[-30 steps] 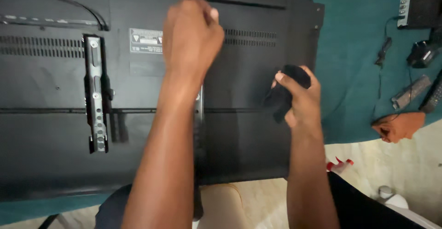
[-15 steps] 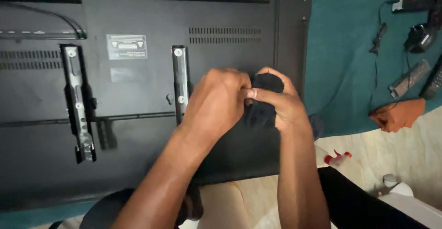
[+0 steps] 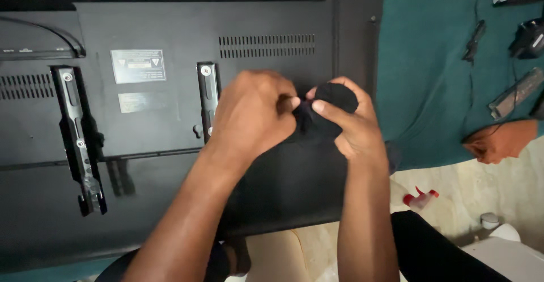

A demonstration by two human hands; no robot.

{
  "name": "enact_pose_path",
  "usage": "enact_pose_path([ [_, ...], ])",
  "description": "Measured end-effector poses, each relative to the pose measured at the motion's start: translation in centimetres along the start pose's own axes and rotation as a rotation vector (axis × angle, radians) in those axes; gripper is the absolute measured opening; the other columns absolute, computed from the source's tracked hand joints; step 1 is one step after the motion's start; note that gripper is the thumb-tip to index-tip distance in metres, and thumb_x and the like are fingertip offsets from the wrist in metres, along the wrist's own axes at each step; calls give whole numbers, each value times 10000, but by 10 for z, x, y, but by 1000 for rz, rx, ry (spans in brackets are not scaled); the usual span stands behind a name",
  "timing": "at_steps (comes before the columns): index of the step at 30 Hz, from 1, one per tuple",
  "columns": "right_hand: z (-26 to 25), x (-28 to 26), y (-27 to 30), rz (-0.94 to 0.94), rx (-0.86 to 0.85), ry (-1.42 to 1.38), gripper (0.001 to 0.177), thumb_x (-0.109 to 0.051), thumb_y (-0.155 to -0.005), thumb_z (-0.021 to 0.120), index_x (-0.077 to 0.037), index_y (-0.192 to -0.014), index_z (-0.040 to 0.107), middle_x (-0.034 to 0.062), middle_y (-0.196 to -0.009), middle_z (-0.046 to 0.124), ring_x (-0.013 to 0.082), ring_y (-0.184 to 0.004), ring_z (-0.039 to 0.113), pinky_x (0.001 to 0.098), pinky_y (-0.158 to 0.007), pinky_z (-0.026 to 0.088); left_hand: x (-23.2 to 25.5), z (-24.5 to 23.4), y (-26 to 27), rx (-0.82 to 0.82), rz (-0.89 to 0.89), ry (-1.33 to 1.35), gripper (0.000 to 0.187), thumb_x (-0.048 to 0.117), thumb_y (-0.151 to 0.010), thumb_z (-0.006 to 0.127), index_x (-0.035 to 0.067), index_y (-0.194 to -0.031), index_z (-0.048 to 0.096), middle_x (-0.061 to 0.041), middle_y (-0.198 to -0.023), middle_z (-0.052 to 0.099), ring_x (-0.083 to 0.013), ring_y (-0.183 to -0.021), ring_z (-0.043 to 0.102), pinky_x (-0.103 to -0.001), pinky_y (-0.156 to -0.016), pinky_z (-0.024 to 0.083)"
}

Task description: The person attaches mounting brackets to the back of a television placed face-down on a bed, using a cloth to wipe the surface and handling the brackets by hand.

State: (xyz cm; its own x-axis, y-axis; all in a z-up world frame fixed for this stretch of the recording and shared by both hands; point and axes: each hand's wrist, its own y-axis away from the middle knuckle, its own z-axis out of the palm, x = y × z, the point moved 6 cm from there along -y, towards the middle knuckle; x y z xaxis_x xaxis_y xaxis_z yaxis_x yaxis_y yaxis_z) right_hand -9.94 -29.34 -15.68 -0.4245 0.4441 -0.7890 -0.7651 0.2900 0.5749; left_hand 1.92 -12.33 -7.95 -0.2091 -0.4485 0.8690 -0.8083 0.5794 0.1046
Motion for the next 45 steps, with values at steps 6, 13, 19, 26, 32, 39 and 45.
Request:
enact_pose_path([
  [6, -30, -16, 19, 143, 196, 834, 638, -338, -761, 884, -14, -1257, 648, 123, -1157, 731, 262, -1122, 699, 360, -957, 552, -15, 13, 0, -249, -238, 67, 141, 119, -706, 729, 77, -819, 804, -153, -801, 761, -324, -764, 742, -405, -735, 583],
  [13, 44, -79, 52, -844, 186, 1457, 867, -405, -643, 912, 62, -1306, 604, 314, -1297, 601, 463, -1206, 564, 482, -1005, 435, -32, 30, -4, -149, -330, 153, 158, 114, -741, 720, 73, -862, 812, -162, -794, 763, -298, -727, 754, -383, -727, 587],
  [19, 55, -39, 32, -668, 92, 880, 351, -48, -838, 853, -8, -1160, 719, 147, -1069, 762, 219, -970, 731, 320, -907, 574, -43, 30, -5, -102, -510, 291, 155, 207, -789, 756, 76, -850, 811, -129, -734, 771, -207, -676, 756, -334, -665, 577],
  [26, 36, -18, 19, -640, 89, 588, 169, 108, -927, 743, 50, -1083, 719, 85, -1007, 706, 98, -917, 661, 225, -807, 527, -47, 29, -4, -49, -557, 275, 218, 240, -840, 746, 30, -783, 758, -122, -656, 717, -202, -600, 686, -356, -611, 530],
  [32, 16, -24, -4, -529, 284, 548, 104, 65, -940, 730, 40, -1041, 727, 34, -935, 683, 79, -855, 667, 216, -761, 536, -36, -9, -10, 53, -539, 235, 198, 231, -885, 714, 47, -813, 732, -110, -620, 686, -224, -566, 649, -366, -603, 507],
  [39, 39, -53, -14, -835, 401, 1109, 142, 47, -895, 781, 4, -1029, 759, 119, -983, 707, 239, -871, 706, 320, -775, 547, -19, -52, -10, 173, -325, -86, 184, 181, -857, 761, 37, -753, 715, -128, -711, 698, -314, -623, 674, -448, -588, 504],
  [45, 49, -47, -19, -948, 360, 1192, 185, 66, -878, 773, 9, -1054, 758, 123, -1038, 707, 272, -912, 717, 352, -773, 569, -23, -68, -8, 241, -271, -135, 184, 156, -843, 776, 24, -732, 710, -148, -785, 709, -335, -671, 683, -462, -598, 507],
])
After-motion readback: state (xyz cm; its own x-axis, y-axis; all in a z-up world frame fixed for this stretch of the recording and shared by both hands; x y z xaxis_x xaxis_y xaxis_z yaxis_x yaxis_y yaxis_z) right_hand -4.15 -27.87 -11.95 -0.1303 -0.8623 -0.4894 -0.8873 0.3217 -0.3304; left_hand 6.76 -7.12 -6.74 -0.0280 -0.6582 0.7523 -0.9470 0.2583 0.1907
